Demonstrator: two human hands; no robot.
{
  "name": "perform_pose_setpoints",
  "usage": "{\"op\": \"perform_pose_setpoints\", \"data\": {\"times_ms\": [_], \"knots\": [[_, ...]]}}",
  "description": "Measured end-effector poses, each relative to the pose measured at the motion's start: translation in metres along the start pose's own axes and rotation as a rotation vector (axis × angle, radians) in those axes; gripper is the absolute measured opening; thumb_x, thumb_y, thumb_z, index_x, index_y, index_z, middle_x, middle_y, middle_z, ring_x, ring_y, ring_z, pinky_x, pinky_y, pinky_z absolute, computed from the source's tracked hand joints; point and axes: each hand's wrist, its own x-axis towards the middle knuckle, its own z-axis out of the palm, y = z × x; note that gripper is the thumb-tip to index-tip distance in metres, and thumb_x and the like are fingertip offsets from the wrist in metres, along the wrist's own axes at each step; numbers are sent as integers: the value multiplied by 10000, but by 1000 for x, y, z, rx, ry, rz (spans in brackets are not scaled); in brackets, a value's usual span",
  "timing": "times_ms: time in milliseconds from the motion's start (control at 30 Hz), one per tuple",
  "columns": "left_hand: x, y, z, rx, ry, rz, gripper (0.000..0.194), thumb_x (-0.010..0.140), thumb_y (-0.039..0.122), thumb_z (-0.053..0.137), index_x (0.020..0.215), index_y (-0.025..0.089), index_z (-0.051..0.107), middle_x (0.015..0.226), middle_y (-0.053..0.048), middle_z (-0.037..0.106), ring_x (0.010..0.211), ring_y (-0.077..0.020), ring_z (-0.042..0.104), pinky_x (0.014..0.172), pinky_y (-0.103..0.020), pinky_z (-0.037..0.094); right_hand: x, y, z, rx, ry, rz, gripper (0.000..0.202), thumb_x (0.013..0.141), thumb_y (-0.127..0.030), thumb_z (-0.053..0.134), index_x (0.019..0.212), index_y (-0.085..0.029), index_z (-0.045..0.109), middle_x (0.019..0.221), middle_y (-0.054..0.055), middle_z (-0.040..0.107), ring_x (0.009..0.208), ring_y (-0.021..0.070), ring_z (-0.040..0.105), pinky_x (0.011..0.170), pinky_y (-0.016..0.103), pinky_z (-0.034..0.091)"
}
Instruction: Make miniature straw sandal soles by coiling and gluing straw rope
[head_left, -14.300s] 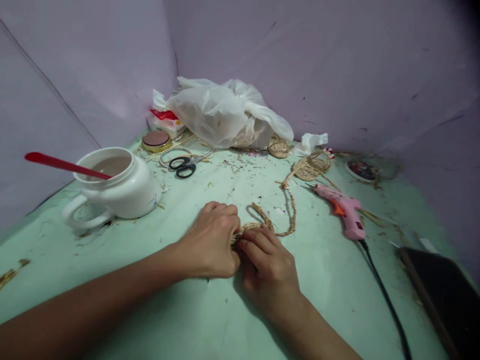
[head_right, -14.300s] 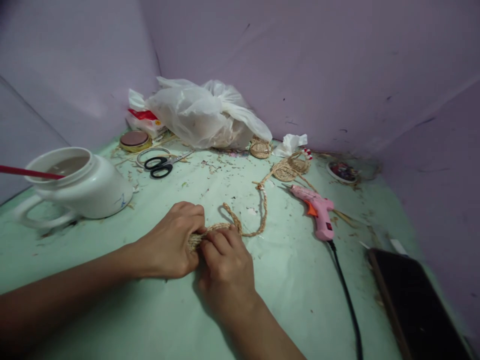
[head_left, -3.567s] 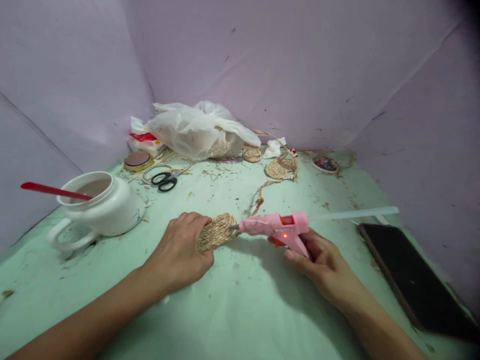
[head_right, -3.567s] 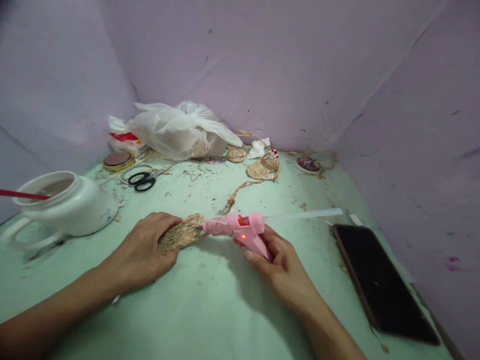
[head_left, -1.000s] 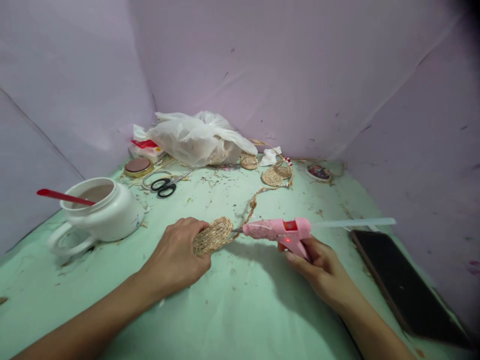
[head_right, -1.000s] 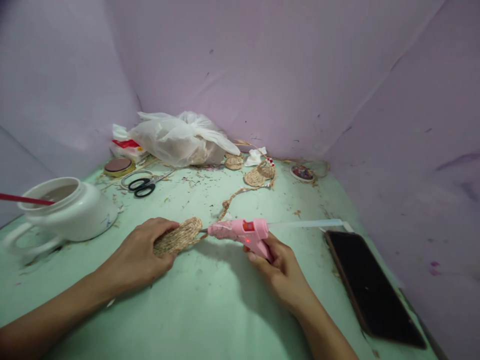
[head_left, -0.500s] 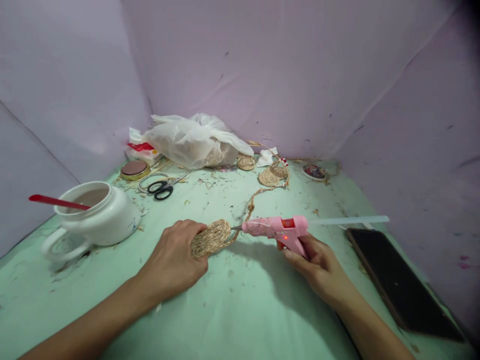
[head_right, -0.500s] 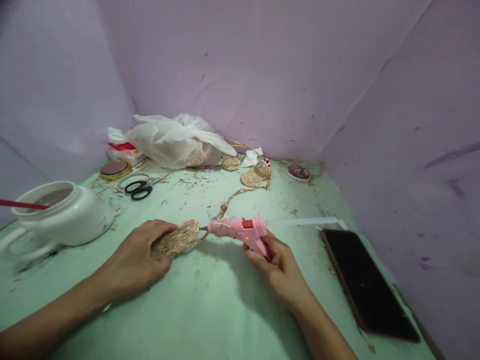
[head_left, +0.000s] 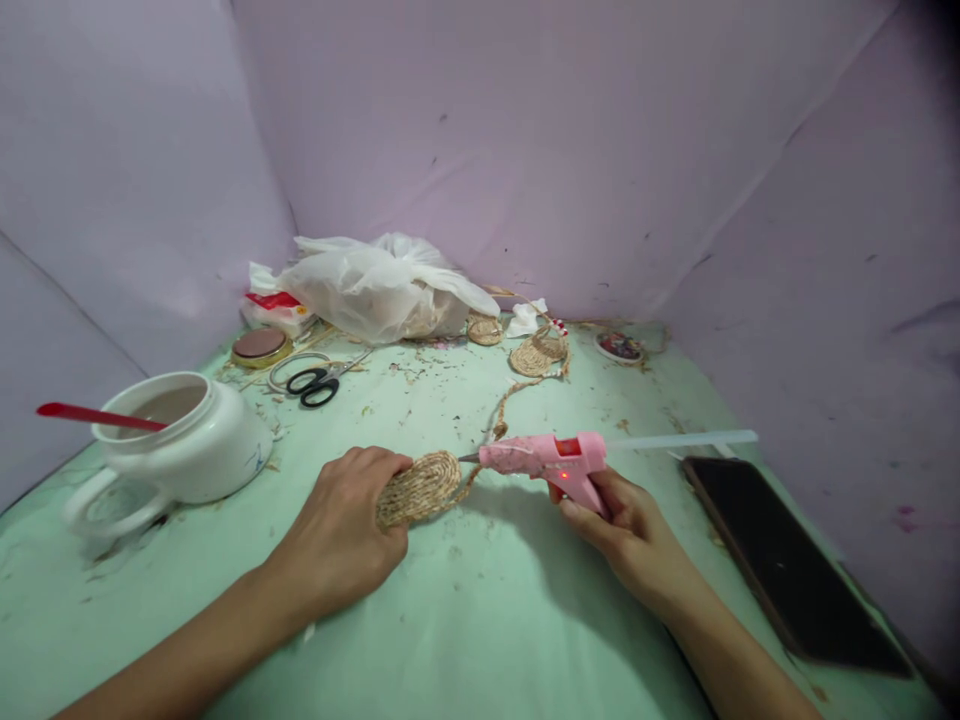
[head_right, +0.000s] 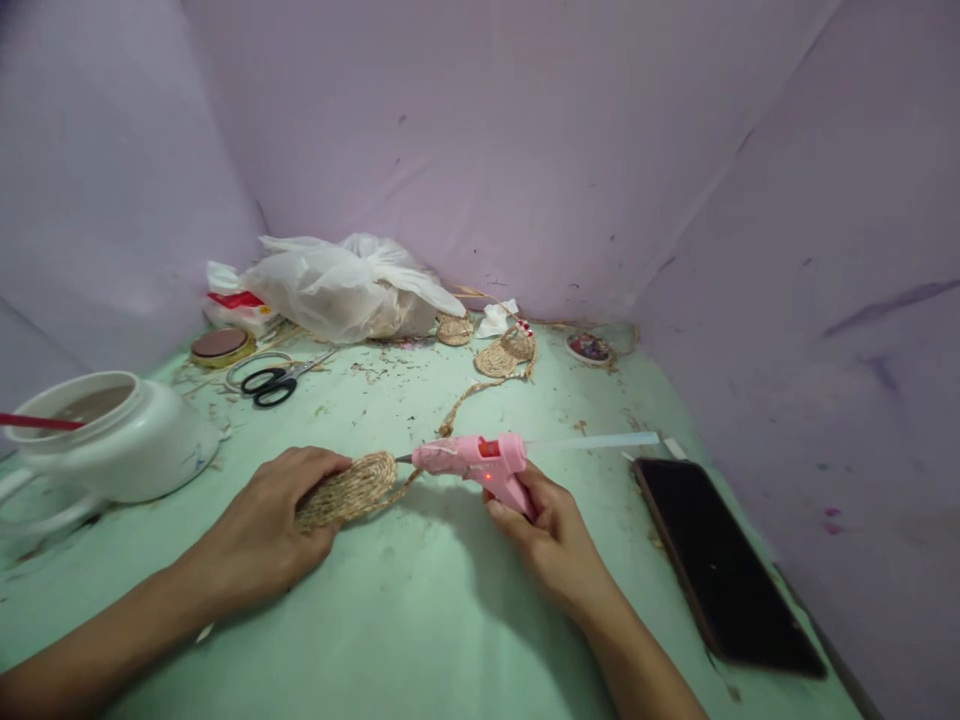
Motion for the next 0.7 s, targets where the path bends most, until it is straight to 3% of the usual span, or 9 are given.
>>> {"op": "perform_pose_setpoints", "data": {"times_ms": [267,367,500,700], "knots": [[-1,-2,5,8,49,27,457,625,136,509,1072,206,575,1071,-53,613,1009,-252,547,913,-416,418,3,4,2,101,-22,-4,203,691,-372,596,732,-173,588,633,-9,525,569,134,453,528,242,379],[-2,-9,12,18,157,86,503,589,81,496,1063,232,566,1042,-41,625,978,-246,569,881,-414,449,3,5,3,162,-27,-9,190,693,-363,608,716,-177,576,633,-9,518,580,138,451,542,246,381],[-2,-17,17,45,288,265,526,599,92,515,1097,261,530,1036,-38,638,951,-258,594,830,-422,488,4,7,4,203,-28,-4,193,715,-368,620,741,-178,592,678,7,547,621,157,483,578,261,400],[-3,-15,13,111,323,317,531,596,101,521,1100,269,518,1032,-35,647,944,-257,603,813,-411,501,4,5,2,245,-35,17,213,701,-372,642,783,-176,638,721,33,602,663,190,540,658,304,451]]}}
